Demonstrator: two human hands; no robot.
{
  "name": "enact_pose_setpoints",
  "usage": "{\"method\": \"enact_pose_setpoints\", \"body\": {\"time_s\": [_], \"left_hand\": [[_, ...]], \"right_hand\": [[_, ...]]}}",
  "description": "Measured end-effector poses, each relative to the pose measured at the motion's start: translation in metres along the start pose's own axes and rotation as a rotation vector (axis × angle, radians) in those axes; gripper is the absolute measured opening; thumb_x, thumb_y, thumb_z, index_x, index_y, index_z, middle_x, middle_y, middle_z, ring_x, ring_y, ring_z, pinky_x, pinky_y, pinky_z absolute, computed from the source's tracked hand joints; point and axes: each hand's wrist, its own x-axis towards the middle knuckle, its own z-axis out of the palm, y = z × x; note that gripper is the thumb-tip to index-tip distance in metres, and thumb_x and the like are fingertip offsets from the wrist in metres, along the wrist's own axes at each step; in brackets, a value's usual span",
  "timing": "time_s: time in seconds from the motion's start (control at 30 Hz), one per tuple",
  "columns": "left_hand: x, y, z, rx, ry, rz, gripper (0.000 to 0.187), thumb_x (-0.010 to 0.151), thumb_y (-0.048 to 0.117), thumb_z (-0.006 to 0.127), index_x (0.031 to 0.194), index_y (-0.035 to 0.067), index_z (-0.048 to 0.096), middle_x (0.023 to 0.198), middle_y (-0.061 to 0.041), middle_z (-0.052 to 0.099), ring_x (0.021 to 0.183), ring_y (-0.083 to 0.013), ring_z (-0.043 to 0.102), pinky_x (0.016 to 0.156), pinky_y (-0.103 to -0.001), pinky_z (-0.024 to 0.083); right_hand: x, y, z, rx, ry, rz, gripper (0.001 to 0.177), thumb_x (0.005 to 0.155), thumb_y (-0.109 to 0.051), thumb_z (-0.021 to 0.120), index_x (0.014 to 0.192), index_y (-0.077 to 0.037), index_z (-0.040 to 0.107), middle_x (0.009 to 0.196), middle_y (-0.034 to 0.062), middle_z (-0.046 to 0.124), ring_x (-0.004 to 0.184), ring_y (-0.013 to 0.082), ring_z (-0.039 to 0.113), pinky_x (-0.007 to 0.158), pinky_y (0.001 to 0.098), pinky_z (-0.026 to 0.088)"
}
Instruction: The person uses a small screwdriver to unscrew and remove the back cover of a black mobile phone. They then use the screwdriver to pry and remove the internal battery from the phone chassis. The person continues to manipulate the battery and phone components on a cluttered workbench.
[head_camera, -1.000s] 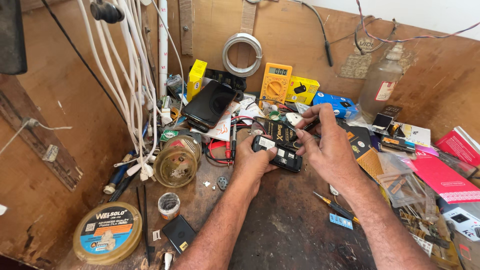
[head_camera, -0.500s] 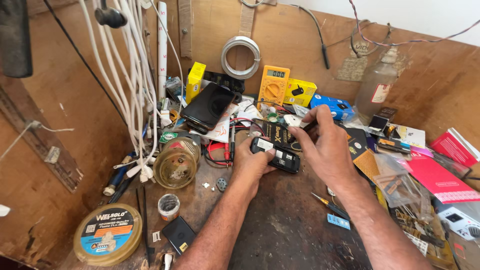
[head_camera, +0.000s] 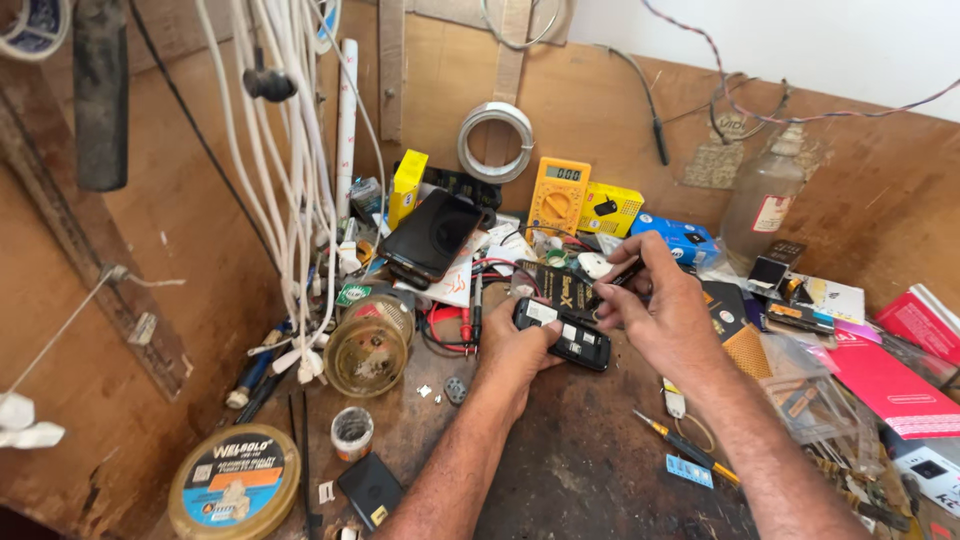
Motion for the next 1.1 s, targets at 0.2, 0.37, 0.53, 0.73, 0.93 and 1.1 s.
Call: {"method": "enact_pose_setpoints", "body": {"time_s": [0.2,0.37,0.53,0.73,0.93,1.1], "left_hand": [[-0.002,0.002,0.0,-0.012,0.009,-0.002,0.04,0.084,-0.005,0.065,0.123,0.001,0.06,0.106,-0.01,0.071,0.089,-0.0222,0.074,0.072,-0.039,0.066],[-0.001,0.001,0.0,-0.002,0.007,-0.005,0.04,0.084,-0.005,0.066,0.123,0.001,0.06,0.106,-0.011,0.072,0.089,-0.022,0.074,0.072,-0.038,0.065],[-0.003,0.003,0.001,0.0,0.001,-0.004,0.038,0.084,-0.004,0.065,0.122,-0.001,0.061,0.106,-0.011,0.072,0.09,-0.0224,0.075,0.073,-0.038,0.067],[-0.003,0.005,0.001,-0.005,-0.004,-0.002,0.039,0.085,-0.005,0.065,0.123,0.0,0.06,0.106,-0.012,0.072,0.09,-0.0233,0.074,0.072,-0.04,0.066],[-0.003,0.004,0.001,0.004,-0.01,0.0,0.038,0.085,-0.004,0.065,0.123,0.0,0.061,0.107,-0.012,0.072,0.09,-0.0225,0.075,0.072,-0.039,0.067],[-0.002,0.003,0.002,0.037,0.016,-0.005,0.036,0.086,-0.004,0.066,0.121,0.0,0.061,0.105,-0.012,0.073,0.089,-0.0228,0.075,0.07,-0.038,0.066]], "right_hand": [[-0.005,-0.004,0.005,-0.213,0.082,0.133,0.028,0.097,-0.008,0.072,0.114,-0.003,0.05,0.087,0.0136,0.072,0.065,0.0182,0.071,0.056,0.0333,0.056],[-0.001,0.004,0.006,0.065,0.048,0.002,0.029,0.091,-0.003,0.064,0.116,-0.004,0.048,0.086,0.0107,0.069,0.065,0.0124,0.069,0.053,0.0292,0.061],[-0.004,0.001,0.014,-0.161,0.166,0.051,0.034,0.091,-0.006,0.072,0.113,-0.003,0.046,0.085,0.0086,0.071,0.062,0.0156,0.068,0.05,0.0308,0.054],[-0.001,0.008,0.012,0.037,0.131,0.051,0.033,0.089,-0.002,0.068,0.116,-0.005,0.049,0.086,0.0066,0.067,0.063,0.0122,0.066,0.048,0.0281,0.057],[-0.002,0.014,0.015,0.011,0.164,0.017,0.035,0.09,-0.003,0.071,0.115,-0.003,0.047,0.088,0.0072,0.066,0.061,0.0115,0.066,0.048,0.0272,0.057],[-0.004,0.015,0.008,0.106,0.104,0.032,0.03,0.091,-0.001,0.067,0.115,-0.003,0.05,0.085,0.0096,0.066,0.066,0.0117,0.068,0.053,0.0274,0.06]]}}
